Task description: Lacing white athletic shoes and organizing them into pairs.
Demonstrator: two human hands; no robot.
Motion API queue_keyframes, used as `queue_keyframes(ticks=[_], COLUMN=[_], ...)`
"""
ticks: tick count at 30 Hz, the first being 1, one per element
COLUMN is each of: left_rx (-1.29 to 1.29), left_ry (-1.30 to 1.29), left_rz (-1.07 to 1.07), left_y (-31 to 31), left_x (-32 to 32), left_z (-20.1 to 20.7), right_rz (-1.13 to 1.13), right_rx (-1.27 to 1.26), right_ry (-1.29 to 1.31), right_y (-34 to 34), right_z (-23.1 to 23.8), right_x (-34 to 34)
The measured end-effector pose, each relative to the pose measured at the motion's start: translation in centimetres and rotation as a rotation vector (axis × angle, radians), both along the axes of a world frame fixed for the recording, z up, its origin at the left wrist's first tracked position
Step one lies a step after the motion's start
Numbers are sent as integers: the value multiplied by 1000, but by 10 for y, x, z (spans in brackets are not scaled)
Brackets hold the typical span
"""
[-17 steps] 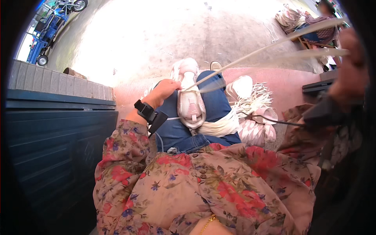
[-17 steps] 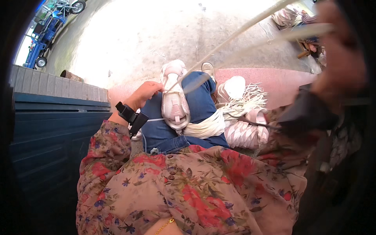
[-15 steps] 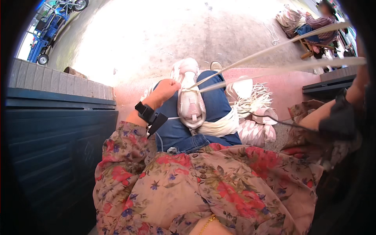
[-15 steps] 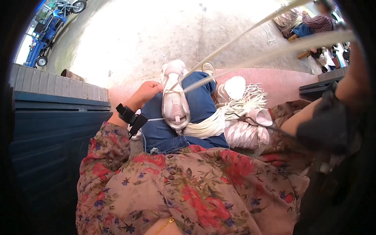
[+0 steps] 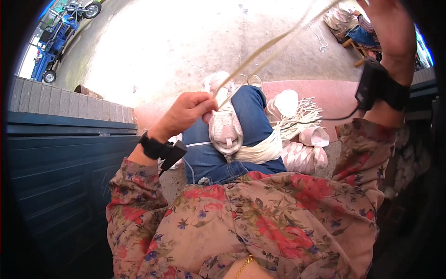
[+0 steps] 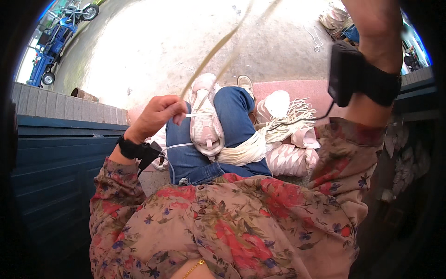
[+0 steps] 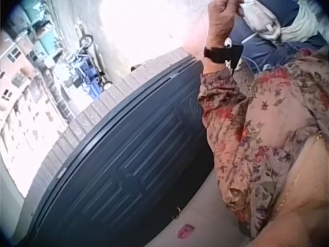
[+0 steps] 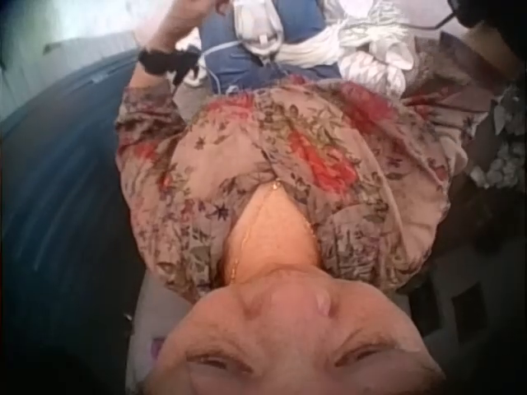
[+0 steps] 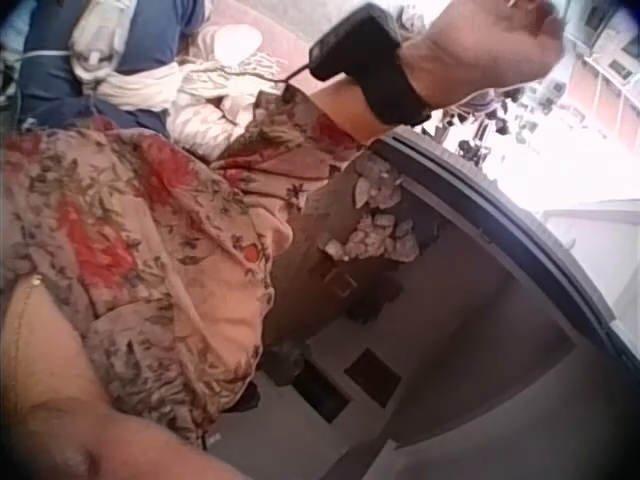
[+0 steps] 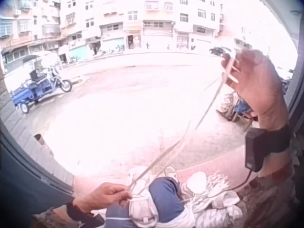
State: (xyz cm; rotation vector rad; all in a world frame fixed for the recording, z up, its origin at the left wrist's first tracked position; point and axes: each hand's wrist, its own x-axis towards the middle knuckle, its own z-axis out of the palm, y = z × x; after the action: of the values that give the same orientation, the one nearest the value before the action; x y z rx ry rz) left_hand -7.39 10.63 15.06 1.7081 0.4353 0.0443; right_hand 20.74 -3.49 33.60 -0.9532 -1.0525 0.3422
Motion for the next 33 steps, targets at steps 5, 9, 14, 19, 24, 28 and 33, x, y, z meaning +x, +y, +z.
queue_keyframes(ticks=[5,9,14,19,24,28,33], left_rx=[-265,-447,-432,-275,-73,290,315], left_ry=[-216,-580,-508,170,340,280,250], left_rz=[337,651,992,830,229,179,276], left_y=[31,134,185,111,6,-12,-20], left_x=[-36,-85,-193,-95,-38,-26,-29], left_z=[0,20,12,-76,-104,-107,-117], right_rz=[438,-388,53,90,-141,-179,-129], right_rx=[-95,-468,-826,-1019,-1003,-980,-908], right_ry=[581,161,-65,-294,-743,-929,-1066], right_y=[-39,-53,-33,-20,-8,-3,6], right_z=[-54,-118,-246,-316,-322,-324,-326], right_x=[127,105,6,-90,-121,-125,-132])
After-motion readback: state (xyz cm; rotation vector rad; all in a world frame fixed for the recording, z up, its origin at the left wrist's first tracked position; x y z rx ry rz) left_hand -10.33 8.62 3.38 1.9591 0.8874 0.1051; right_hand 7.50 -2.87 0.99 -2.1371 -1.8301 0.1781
